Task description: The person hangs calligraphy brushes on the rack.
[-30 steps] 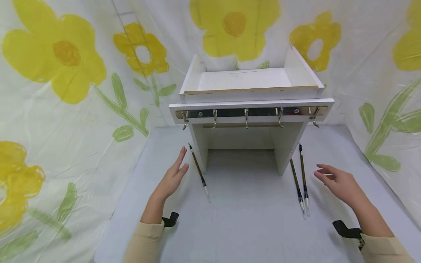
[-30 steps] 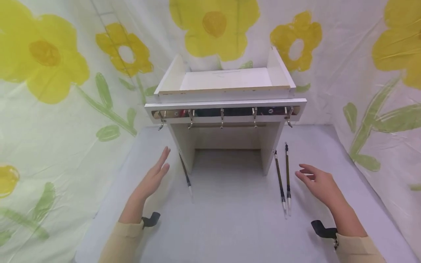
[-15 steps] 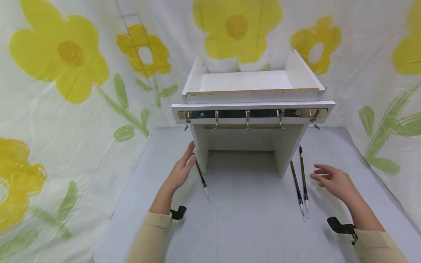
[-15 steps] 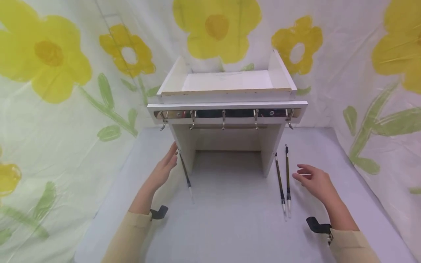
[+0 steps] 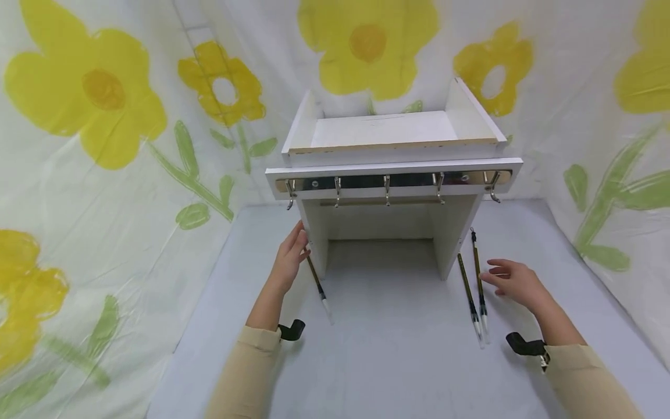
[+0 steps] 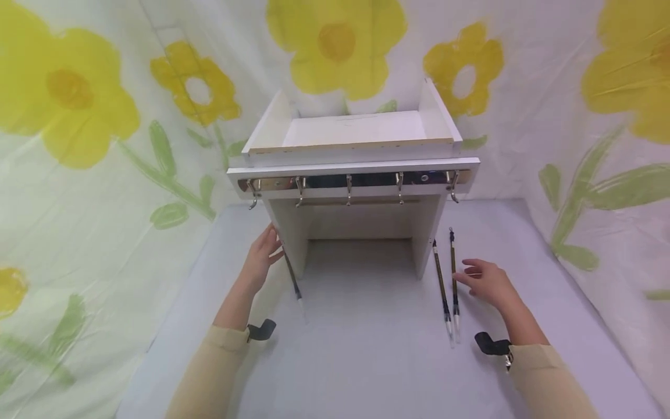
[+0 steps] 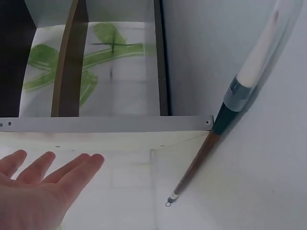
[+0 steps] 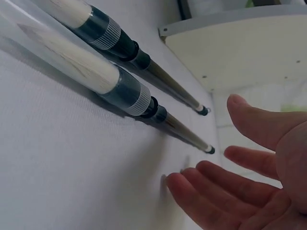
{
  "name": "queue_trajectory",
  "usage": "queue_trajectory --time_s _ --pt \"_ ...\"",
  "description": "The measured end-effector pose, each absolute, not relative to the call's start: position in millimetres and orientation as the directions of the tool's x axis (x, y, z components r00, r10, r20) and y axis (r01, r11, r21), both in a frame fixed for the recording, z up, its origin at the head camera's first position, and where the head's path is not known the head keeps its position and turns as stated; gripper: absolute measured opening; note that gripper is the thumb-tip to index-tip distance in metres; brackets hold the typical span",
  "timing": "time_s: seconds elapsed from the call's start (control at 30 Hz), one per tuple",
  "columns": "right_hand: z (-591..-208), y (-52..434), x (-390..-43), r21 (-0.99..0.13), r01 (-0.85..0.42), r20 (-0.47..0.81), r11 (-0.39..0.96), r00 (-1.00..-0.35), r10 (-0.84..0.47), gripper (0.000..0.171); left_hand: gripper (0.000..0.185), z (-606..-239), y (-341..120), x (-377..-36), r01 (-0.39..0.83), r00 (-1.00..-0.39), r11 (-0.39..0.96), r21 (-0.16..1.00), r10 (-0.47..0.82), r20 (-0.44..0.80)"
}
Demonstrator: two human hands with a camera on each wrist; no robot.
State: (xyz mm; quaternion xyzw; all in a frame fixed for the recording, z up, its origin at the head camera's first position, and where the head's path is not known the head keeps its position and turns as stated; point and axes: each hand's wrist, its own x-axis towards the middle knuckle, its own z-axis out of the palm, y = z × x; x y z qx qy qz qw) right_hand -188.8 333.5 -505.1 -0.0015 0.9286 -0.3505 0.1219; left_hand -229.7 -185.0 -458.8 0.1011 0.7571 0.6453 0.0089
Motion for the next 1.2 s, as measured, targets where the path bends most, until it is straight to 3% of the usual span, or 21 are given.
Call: queue_trajectory --time_s 0.3,0.73,1.2 --pt "-517 321 -208 -0.659 0.175 -0.263 0.732 -0.965 -0.006 0.081 0.06 -463 -180 -230 0.078 -0.988 0.128 0.989 0.14 0.06" --pt "-519 311 -217 -0.628 0.123 -0.19 0.768 -0.982 0.002 0.076 0.06 -463 -175 -231 0.073 -0.99 0.107 0.992 0.131 0.059" --pt "-516 315 -216 -0.591 0.141 -0.201 0.794 -0.979 0.024 0.066 0.067 -465 -175 -233 0.054 -0.993 0.09 0.994 0.105 0.045"
